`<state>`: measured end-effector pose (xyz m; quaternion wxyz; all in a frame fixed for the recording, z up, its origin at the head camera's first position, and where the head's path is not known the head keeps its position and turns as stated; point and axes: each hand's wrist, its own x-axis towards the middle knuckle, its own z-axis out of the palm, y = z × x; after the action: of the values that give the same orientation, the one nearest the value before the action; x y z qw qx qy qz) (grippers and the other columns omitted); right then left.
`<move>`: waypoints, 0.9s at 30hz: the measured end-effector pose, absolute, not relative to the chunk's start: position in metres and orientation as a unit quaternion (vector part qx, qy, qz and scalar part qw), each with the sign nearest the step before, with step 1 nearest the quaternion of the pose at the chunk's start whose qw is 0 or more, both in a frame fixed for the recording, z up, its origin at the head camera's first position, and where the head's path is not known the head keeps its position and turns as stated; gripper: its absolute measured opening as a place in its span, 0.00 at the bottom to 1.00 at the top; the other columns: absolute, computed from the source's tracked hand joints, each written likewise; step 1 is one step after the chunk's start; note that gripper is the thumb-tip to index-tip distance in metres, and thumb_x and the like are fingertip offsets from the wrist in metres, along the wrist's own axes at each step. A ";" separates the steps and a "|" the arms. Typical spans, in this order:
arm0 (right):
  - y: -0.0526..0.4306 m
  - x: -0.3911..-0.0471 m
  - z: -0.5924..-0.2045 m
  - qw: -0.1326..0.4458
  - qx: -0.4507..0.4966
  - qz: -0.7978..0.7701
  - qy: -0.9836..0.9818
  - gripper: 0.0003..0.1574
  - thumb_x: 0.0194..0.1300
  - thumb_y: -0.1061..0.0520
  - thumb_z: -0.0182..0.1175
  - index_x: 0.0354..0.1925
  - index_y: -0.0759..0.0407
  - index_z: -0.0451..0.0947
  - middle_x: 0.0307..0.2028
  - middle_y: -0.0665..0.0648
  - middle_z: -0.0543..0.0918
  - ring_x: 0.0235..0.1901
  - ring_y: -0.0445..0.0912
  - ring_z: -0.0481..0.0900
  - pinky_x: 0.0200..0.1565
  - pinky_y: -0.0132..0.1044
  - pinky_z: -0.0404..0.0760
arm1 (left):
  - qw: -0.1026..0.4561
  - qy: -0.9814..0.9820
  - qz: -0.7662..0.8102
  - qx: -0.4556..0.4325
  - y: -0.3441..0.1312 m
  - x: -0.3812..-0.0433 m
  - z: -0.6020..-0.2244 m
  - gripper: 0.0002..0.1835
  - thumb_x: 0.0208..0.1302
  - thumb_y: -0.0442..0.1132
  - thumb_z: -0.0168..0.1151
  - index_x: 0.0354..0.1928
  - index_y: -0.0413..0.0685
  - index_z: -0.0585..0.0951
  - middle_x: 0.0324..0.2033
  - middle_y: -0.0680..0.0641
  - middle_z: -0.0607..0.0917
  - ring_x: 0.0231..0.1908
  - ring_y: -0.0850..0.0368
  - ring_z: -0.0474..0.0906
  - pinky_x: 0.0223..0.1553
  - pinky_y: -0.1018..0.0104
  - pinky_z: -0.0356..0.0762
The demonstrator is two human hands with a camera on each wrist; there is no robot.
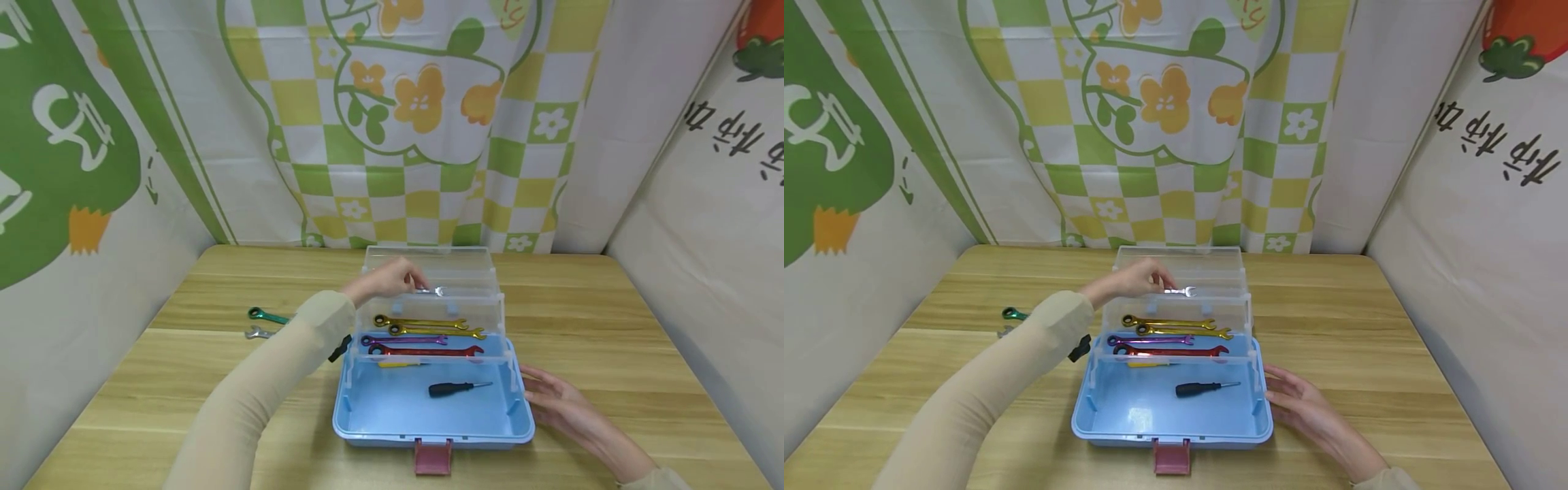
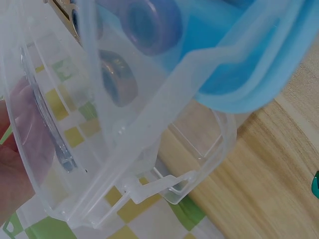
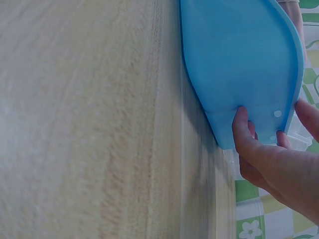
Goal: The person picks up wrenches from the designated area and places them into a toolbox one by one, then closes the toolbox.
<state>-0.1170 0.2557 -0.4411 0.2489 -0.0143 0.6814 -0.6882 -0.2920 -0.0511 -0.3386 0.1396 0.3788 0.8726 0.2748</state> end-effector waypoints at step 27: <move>0.256 -0.117 -0.442 0.253 -0.022 -0.688 0.680 0.41 0.64 0.57 0.50 0.66 0.68 0.40 0.63 0.74 0.45 0.61 0.57 0.56 0.57 0.51 0.62 | 0.083 0.862 0.337 0.370 -0.075 -0.283 -0.331 0.13 0.57 0.29 0.54 0.45 0.36 0.78 0.38 0.39 0.81 0.38 0.50 0.76 0.33 0.70 0.76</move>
<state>-0.1172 0.2560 -0.4417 0.2533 -0.0220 0.6795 -0.6882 -0.2833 -0.0747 -0.3314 0.0832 0.3699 0.8619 0.3368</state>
